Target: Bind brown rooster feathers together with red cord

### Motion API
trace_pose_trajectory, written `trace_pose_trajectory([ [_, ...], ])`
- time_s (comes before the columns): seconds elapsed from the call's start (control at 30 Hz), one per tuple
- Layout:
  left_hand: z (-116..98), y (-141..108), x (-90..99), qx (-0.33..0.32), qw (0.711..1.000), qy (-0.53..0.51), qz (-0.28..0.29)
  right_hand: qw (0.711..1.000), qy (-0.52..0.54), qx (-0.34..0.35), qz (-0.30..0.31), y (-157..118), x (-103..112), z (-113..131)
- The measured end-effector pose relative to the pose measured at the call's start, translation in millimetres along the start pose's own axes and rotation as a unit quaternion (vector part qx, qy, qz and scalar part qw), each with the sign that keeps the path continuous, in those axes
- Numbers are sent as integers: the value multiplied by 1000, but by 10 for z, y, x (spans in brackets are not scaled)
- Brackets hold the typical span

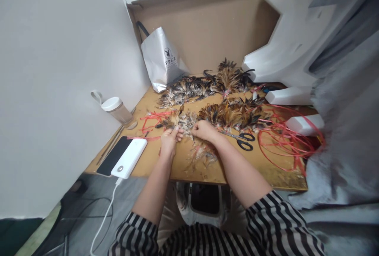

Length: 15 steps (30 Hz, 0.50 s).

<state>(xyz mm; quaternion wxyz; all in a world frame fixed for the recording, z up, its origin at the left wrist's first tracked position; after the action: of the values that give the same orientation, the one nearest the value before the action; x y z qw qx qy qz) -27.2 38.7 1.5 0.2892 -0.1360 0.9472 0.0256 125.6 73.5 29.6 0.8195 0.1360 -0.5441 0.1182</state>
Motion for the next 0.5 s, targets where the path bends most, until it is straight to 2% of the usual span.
trace_pose_trajectory([
  [0.1,1,-4,-6,8,1000,5,3,999,-36,-27,20,-41,-32,69],
  [0.23,1,-13,-11,14,1000,14,2,998,-25,-51,6,-35,-78,84],
  [0.37,3,-16,-20,21,1000,5,5,993,110,-12,35,33,-117,4],
  [0.43,4,-15,-22,26,1000,-2,3,979,199,-9,36,63,-98,-47],
  [0.5,3,-17,-26,32,999,-10,1,956,291,-19,12,78,-51,-71],
])
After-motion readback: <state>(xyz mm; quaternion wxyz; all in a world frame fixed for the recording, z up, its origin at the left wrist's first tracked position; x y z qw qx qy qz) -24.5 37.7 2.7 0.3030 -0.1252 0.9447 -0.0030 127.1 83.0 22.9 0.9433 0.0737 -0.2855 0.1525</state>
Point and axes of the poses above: each hand's wrist, its own y-axis towards the middle knuckle, its own x-axis out of the back of the hand, z = x × y, the point moved 4 cm from there along y, towards the middle knuckle, and after that the axes turned 15 degrees about -y, right-handed, at the moved point
